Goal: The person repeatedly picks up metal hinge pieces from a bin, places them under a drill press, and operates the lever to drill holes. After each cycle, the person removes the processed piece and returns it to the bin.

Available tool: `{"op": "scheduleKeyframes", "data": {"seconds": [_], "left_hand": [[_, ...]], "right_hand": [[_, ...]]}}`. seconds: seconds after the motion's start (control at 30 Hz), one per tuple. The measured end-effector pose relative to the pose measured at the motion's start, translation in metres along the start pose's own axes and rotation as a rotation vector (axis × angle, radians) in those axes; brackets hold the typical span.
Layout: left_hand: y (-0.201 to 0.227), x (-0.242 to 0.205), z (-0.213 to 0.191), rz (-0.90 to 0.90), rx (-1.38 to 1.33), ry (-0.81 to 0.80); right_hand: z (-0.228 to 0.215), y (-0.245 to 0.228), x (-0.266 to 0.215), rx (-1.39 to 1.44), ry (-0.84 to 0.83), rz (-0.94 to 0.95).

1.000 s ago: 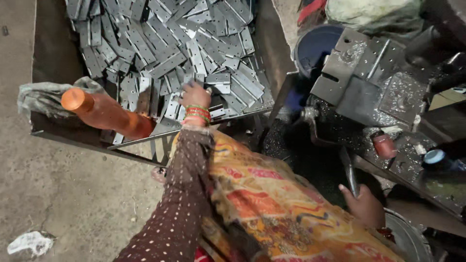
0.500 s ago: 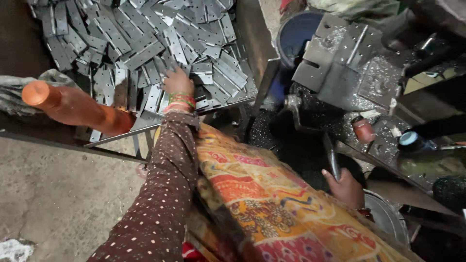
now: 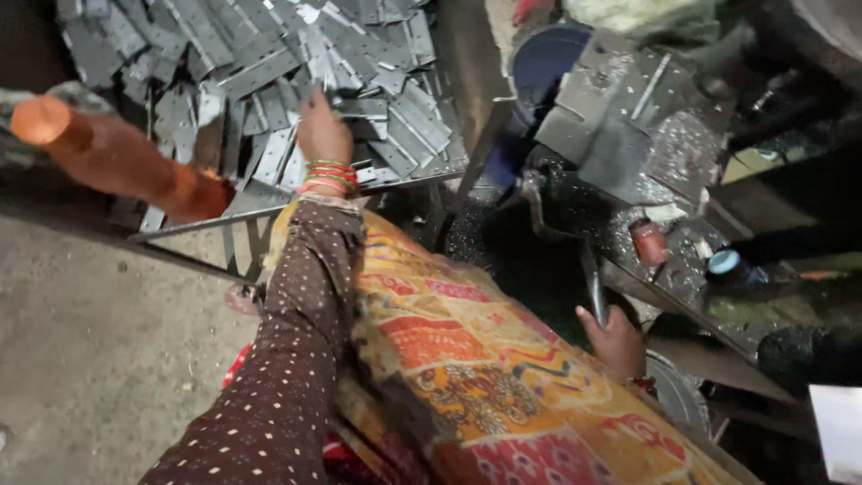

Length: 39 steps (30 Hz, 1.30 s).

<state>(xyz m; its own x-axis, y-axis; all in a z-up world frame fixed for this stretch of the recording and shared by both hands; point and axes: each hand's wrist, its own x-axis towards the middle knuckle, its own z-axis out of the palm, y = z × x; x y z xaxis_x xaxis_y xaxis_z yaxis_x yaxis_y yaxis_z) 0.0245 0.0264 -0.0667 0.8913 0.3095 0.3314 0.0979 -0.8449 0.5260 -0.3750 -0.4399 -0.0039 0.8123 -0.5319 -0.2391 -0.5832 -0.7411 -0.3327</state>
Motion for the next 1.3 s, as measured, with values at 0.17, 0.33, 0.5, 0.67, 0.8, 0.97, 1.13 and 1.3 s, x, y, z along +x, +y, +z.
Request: {"op": "scheduleKeyframes", "data": {"seconds": [0.17, 0.33, 0.5, 0.67, 0.8, 0.97, 1.13, 1.3], "left_hand": [[-0.020, -0.011, 0.065, 0.134, -0.391, 0.157], [-0.042, -0.019, 0.106, -0.004, -0.361, -0.256], [-0.029, -0.009, 0.104, -0.459, -0.794, -0.243], [-0.003, -0.011, 0.072, -0.797, -0.914, 0.057], [0.005, -0.014, 0.050, -0.482, -0.981, 0.143], [0.016, -0.016, 0.030, -0.422, -1.159, -0.021], [0.056, -0.031, -0.035, -0.342, -1.325, -0.269], [0.154, -0.063, -0.119, 0.006, -1.269, -0.241]], "right_hand": [[-0.004, 0.000, -0.003, 0.026, -0.019, 0.095], [-0.002, 0.003, -0.002, 0.016, 0.014, 0.038], [-0.004, 0.005, 0.004, 0.009, 0.002, 0.024], [-0.002, 0.005, 0.005, -0.058, -0.008, 0.062], [-0.001, 0.004, 0.006, -0.010, -0.004, 0.036], [0.008, 0.012, 0.006, 0.056, -0.029, 0.049], [0.020, 0.019, 0.010, 0.059, 0.044, -0.019], [0.032, 0.021, 0.009, 0.089, 0.033, 0.006]]}}
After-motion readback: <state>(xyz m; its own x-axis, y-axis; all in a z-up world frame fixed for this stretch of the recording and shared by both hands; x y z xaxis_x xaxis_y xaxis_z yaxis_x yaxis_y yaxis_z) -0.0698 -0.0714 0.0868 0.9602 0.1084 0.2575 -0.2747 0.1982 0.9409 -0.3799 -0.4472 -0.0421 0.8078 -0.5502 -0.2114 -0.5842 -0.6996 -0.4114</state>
